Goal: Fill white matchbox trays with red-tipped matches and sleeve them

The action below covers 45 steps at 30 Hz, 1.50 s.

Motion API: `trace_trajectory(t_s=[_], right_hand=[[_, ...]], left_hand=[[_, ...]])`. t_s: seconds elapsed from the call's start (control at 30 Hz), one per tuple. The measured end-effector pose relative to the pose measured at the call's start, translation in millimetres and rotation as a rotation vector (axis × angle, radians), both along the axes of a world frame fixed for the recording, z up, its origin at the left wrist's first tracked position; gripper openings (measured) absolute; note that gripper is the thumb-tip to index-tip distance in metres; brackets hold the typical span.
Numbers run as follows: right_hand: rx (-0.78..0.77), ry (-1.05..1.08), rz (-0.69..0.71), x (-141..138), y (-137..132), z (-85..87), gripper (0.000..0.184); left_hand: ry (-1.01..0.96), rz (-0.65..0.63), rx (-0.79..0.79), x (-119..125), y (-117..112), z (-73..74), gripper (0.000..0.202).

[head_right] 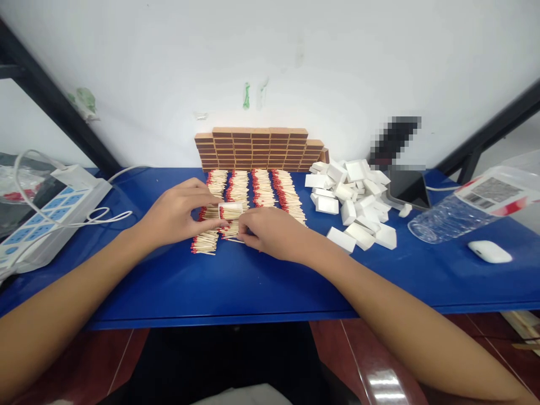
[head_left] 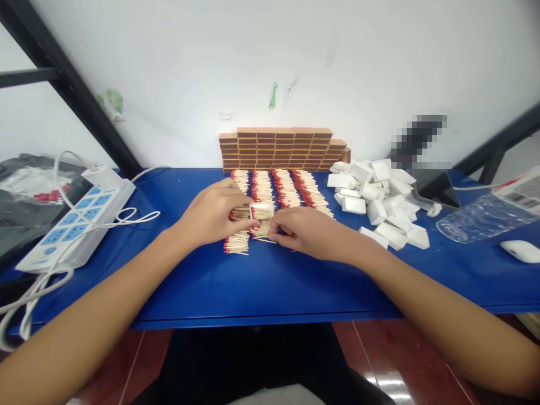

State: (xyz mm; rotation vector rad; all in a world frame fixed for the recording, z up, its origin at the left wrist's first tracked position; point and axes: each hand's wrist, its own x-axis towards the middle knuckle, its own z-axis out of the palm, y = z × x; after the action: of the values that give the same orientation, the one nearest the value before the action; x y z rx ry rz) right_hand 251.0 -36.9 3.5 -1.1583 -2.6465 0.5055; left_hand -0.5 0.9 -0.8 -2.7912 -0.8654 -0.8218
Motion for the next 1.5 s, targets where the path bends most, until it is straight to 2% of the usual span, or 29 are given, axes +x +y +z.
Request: trace_trajectory(t_s=[0.13,0.43,0.67,0.77,0.93,1.03,1.23,1.37,1.5], right_hand=[[-0.018,-0.030,0.015,3.9,-1.9,4.8,0.008],[-0.022,-0.007,0.023,-0.5,-4.3,1.3,0.004],[-0.058,-0.006,0.020,-2.0,-8.4,6.1,0.010],[-0.083,0.002,0.050,-2.4,-8.9,4.2,0.003],[-0.110,0.019,0.069,-2.0,-8.1,3.6,0.004],[-0.058,0.064,0.064,-0.1,-5.6,5.7,0.007],[0.137,0.221,-0.082,4.3,4.1,4.2,0.011],[0.208,0.214,-0.119,3.3,7.6,0.2,0.007],[0.214,0.190,-0.145,0.7,7.1,-1.8,0.008]], left_hand=[[0.001,-0.002,-0.003,0.1,-0.5,-0.3,0.038],[0.001,-0.001,-0.010,0.2,-0.5,0.2,0.036],[-0.002,-0.003,-0.008,0.5,-0.7,1.1,0.035],[0.006,0.004,-0.010,0.3,-0.6,1.0,0.035],[0.009,0.010,-0.022,-0.2,-0.3,0.4,0.035],[0.006,0.001,-0.020,-0.2,-0.3,0.8,0.034],[-0.009,-0.021,-0.030,3.1,-3.3,1.2,0.039],[-0.021,-0.037,-0.019,6.0,-6.1,1.1,0.042],[-0.015,-0.060,-0.007,6.9,-7.2,1.3,0.042]])
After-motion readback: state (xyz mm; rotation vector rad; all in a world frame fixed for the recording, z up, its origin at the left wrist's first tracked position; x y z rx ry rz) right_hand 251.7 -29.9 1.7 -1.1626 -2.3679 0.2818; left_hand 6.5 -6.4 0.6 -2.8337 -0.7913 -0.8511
